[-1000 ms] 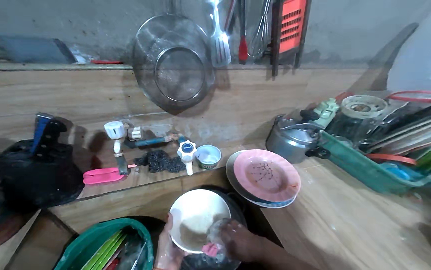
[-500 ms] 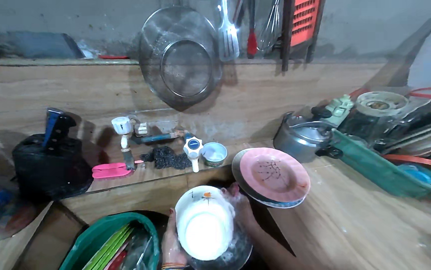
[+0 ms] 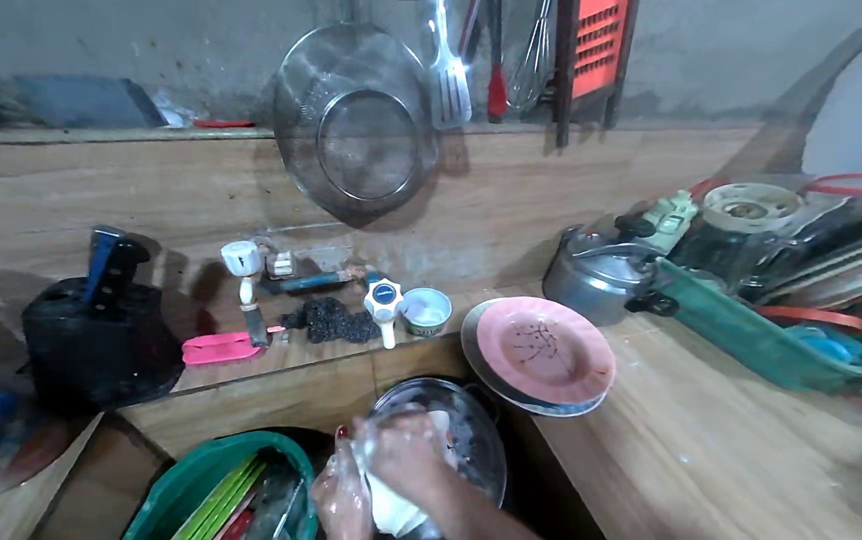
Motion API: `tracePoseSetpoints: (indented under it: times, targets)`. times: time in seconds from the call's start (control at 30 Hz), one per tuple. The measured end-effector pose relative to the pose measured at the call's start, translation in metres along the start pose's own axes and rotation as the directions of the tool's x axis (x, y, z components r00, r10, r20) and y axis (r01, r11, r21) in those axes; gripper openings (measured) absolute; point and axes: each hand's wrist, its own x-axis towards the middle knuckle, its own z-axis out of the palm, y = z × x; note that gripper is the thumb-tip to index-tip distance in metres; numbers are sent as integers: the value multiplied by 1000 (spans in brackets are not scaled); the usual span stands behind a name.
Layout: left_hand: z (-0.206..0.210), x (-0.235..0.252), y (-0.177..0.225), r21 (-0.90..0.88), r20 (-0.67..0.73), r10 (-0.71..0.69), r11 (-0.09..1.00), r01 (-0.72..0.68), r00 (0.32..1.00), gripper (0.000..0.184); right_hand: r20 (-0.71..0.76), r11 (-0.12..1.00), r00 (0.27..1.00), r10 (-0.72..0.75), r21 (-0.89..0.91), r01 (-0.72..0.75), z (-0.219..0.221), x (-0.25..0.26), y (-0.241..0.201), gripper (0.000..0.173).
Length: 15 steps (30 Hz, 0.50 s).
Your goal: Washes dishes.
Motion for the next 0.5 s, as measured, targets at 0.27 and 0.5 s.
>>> tracePoseSetpoints:
  times: [0.27,0.5]
  targets:
    - [5,1,-11,-689,163,-323,638,342,932,46,175,63,714,678,954,-293,26,-26,83,38]
    - [8,1,-20,-457,174,-3,886,83,985,33,42,436,762,647,799,-414,-2,9,95,30]
